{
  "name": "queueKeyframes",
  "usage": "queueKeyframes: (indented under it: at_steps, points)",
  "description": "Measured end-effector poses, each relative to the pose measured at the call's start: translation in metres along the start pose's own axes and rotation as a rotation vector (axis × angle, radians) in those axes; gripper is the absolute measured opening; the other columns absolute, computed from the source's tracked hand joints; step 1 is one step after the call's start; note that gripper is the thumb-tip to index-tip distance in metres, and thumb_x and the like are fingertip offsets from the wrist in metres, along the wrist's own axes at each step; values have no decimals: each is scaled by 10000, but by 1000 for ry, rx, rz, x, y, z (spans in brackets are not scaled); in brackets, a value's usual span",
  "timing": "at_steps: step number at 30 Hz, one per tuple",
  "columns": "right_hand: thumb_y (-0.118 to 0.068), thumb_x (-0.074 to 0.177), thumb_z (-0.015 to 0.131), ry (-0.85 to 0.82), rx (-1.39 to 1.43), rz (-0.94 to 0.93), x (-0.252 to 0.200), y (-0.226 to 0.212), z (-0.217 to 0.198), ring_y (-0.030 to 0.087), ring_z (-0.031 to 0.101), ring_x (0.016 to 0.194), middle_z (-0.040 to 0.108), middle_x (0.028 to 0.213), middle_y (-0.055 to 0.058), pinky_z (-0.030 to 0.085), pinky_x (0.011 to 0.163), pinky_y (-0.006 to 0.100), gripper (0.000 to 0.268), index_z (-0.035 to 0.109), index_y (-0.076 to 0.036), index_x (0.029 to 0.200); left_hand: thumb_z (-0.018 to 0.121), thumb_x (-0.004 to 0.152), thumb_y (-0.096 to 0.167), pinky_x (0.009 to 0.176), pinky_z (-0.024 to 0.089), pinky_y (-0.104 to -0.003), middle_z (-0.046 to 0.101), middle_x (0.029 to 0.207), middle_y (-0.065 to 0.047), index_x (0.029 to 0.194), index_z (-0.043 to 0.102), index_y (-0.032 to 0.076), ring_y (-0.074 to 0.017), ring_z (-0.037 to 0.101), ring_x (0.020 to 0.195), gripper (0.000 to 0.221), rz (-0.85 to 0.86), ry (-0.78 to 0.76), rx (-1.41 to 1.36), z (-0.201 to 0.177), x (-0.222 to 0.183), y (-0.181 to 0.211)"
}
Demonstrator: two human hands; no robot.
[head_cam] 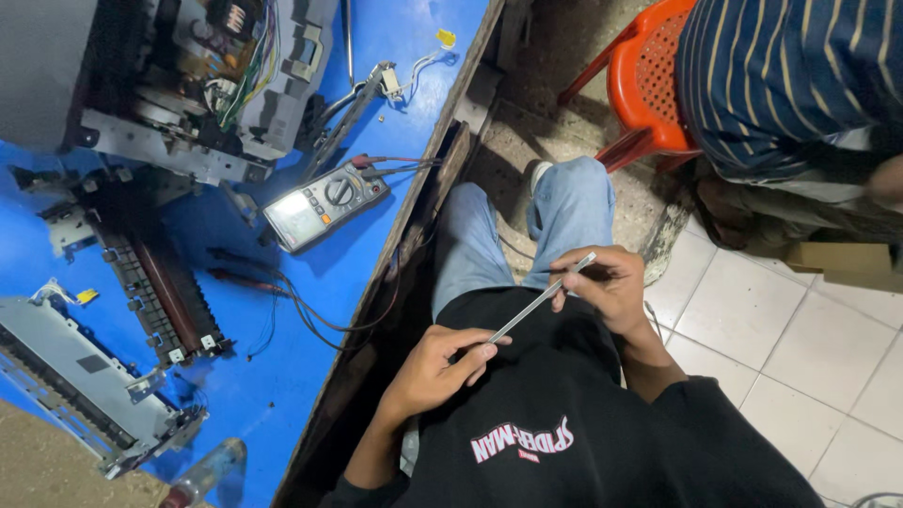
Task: The person applies liquid to a metal rod using a dropper bottle, wipes the rod with a cloth, and then uses a multimeter to test electrical continuity on a small component. The person handles the rod, cloth, dropper bottle, and multimeter probes throughout the task.
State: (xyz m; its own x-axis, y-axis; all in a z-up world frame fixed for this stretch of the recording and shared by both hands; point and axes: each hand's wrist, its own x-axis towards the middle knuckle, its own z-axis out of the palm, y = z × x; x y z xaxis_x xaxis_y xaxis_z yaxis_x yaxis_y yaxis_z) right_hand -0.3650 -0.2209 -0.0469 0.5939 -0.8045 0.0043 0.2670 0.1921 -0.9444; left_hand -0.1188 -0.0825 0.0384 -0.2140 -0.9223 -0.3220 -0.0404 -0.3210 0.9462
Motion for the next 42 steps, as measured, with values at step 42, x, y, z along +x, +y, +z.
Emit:
queueKeyframes:
  at_steps: [42]
  points:
    - [-48,1019,494,180,258,11,-10,42,-4,354,712,683,685,869,341,609,595,404,245,615,154,953,633,990,183,509,498,-310,652,617,-104,1164,739,27,-181,647,500,256,29,122,308,15,19,-3]
